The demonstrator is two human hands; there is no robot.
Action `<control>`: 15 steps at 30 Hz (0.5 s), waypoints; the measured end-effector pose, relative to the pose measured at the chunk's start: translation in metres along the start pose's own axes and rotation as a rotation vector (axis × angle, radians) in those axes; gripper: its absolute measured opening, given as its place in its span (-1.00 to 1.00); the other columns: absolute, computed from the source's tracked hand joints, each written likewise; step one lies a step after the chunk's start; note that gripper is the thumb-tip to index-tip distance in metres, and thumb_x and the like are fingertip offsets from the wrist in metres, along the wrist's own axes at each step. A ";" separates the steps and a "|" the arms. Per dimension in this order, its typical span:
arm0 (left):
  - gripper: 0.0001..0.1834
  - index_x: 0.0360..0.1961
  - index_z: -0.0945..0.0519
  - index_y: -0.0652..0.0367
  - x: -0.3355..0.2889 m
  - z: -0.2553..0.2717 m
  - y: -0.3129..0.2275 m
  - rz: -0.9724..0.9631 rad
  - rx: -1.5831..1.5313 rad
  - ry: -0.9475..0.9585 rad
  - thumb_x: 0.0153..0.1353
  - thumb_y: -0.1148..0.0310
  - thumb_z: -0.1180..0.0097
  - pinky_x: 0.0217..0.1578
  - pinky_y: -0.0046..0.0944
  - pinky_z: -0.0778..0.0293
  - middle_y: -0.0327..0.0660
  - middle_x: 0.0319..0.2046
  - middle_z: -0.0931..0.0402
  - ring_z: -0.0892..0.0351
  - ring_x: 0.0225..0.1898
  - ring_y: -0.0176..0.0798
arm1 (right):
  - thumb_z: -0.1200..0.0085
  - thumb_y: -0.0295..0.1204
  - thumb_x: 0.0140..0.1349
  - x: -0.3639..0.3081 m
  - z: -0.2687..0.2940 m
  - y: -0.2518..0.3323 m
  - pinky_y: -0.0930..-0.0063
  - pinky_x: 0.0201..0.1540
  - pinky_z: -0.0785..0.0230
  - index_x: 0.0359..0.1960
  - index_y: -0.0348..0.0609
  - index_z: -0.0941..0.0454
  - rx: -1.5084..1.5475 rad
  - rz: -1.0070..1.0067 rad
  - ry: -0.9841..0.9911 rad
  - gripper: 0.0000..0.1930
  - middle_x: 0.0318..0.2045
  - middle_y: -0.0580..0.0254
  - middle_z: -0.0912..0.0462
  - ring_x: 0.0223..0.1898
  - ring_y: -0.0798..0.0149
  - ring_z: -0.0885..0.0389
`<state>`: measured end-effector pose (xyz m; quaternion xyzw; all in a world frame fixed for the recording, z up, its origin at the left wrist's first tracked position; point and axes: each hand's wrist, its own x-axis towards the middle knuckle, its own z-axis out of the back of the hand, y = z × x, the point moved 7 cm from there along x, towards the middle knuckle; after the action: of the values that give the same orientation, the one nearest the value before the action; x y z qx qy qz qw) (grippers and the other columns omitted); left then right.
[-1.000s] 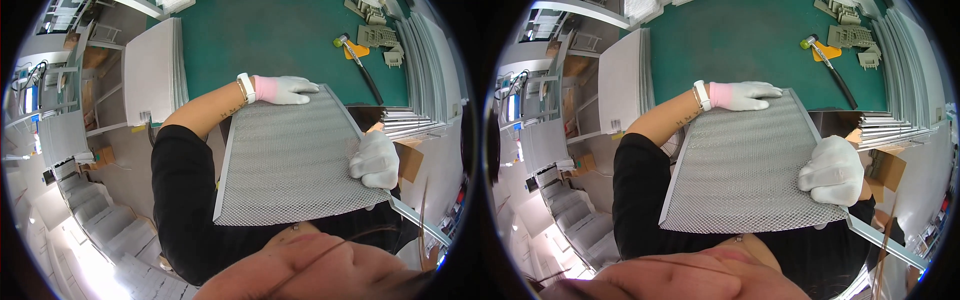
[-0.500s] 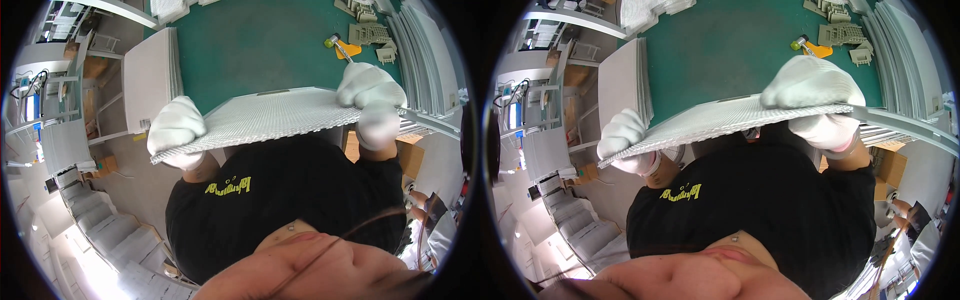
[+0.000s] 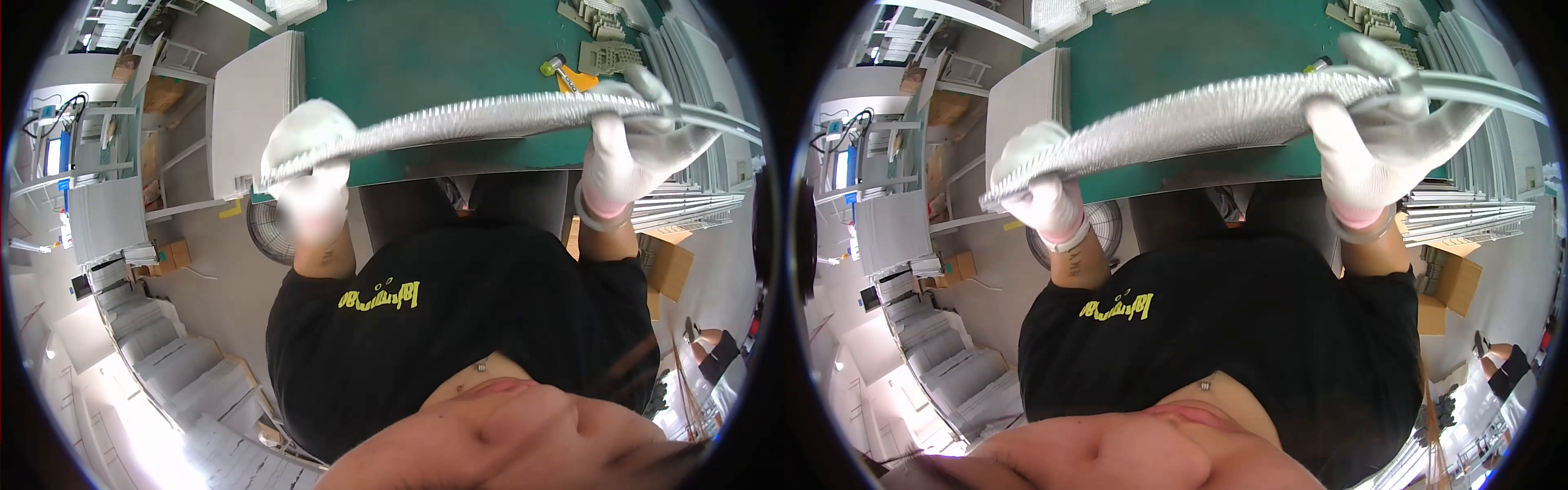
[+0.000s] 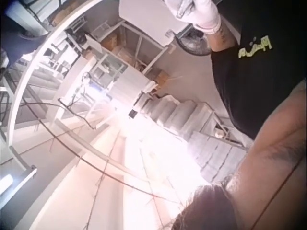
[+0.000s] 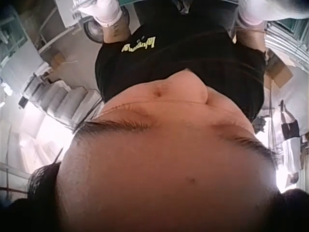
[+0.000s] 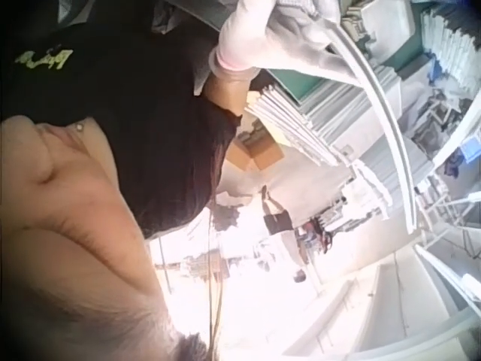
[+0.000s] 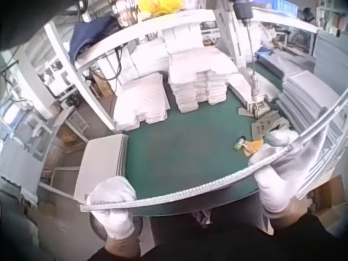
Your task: Assembling mesh filters by fitting them into plastic frames and securing them with a power drill.
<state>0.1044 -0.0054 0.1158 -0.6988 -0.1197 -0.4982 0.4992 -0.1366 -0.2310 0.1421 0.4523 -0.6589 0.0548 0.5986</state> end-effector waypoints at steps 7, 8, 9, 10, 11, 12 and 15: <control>-0.82 -0.30 -0.62 0.31 0.022 -0.018 0.013 0.139 -0.250 0.060 0.02 0.68 -0.13 -0.20 -0.29 -0.48 -0.14 -0.32 -0.59 -0.58 -0.23 -0.22 | -0.36 -0.58 0.15 0.050 -0.001 -0.004 0.43 -0.12 -0.50 0.45 -0.26 -0.18 -0.588 -0.003 0.616 -0.17 -0.09 0.02 -0.68 -0.17 0.31 -0.65; -0.82 -0.30 -0.62 0.31 0.023 -0.017 0.013 0.123 -0.260 0.058 0.02 0.68 -0.13 -0.20 -0.29 -0.48 -0.14 -0.32 -0.59 -0.58 -0.23 -0.22 | -0.37 -0.57 0.14 0.057 -0.006 0.000 0.46 -0.11 -0.49 0.38 -0.29 -0.34 -0.762 0.094 0.753 -0.27 -0.09 0.08 -0.69 -0.16 0.35 -0.64; -0.81 -0.29 -0.63 0.32 0.023 -0.018 0.015 0.127 -0.216 0.073 0.03 0.68 -0.13 -0.19 -0.30 -0.48 -0.15 -0.30 -0.60 -0.58 -0.23 -0.24 | -0.28 -0.41 0.20 0.061 -0.010 -0.003 0.32 -0.03 -0.49 0.14 -0.22 -0.60 -0.697 -0.005 0.732 -0.56 -0.07 0.10 -0.70 -0.09 0.18 -0.67; -0.80 -0.28 -0.64 0.32 0.022 -0.018 0.019 0.133 -0.171 0.086 0.04 0.68 -0.14 -0.18 -0.30 -0.49 -0.17 -0.28 -0.61 -0.58 -0.22 -0.25 | -0.28 -0.41 0.20 0.071 -0.016 0.002 0.32 -0.03 -0.49 0.14 -0.22 -0.60 -0.705 0.010 0.730 -0.56 -0.07 0.10 -0.70 -0.09 0.18 -0.67; -0.77 -0.21 -0.66 0.34 0.017 -0.012 0.021 0.166 -0.052 0.028 0.05 0.65 -0.20 -0.18 -0.31 -0.51 -0.16 -0.28 -0.64 -0.61 -0.23 -0.28 | -0.28 -0.42 0.21 0.076 -0.035 0.009 0.33 -0.06 -0.47 0.21 -0.19 -0.55 -0.726 0.101 0.958 -0.50 -0.10 0.12 -0.70 -0.16 0.18 -0.65; -0.77 -0.21 -0.66 0.34 0.017 -0.009 0.019 0.156 -0.057 0.026 0.05 0.65 -0.20 -0.18 -0.31 -0.51 -0.16 -0.28 -0.64 -0.61 -0.23 -0.28 | -0.28 -0.43 0.21 0.073 -0.048 0.014 0.33 -0.10 -0.45 0.28 -0.16 -0.51 -0.741 0.192 1.186 -0.44 -0.13 0.15 -0.70 -0.22 0.18 -0.62; -0.76 -0.19 -0.68 0.34 0.026 -0.006 0.011 0.173 -0.017 0.089 0.05 0.63 -0.25 -0.23 -0.34 -0.53 -0.16 -0.29 -0.67 -0.64 -0.27 -0.31 | -0.19 -0.40 0.25 0.078 -0.052 0.017 0.29 -0.06 -0.41 0.26 -0.10 -0.56 -0.741 0.180 1.217 -0.51 -0.19 0.13 -0.67 -0.20 0.08 -0.58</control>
<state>0.1210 -0.0241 0.1310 -0.6878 -0.0323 -0.4849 0.5391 -0.0997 -0.2301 0.2303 0.0524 -0.2183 0.1191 0.9672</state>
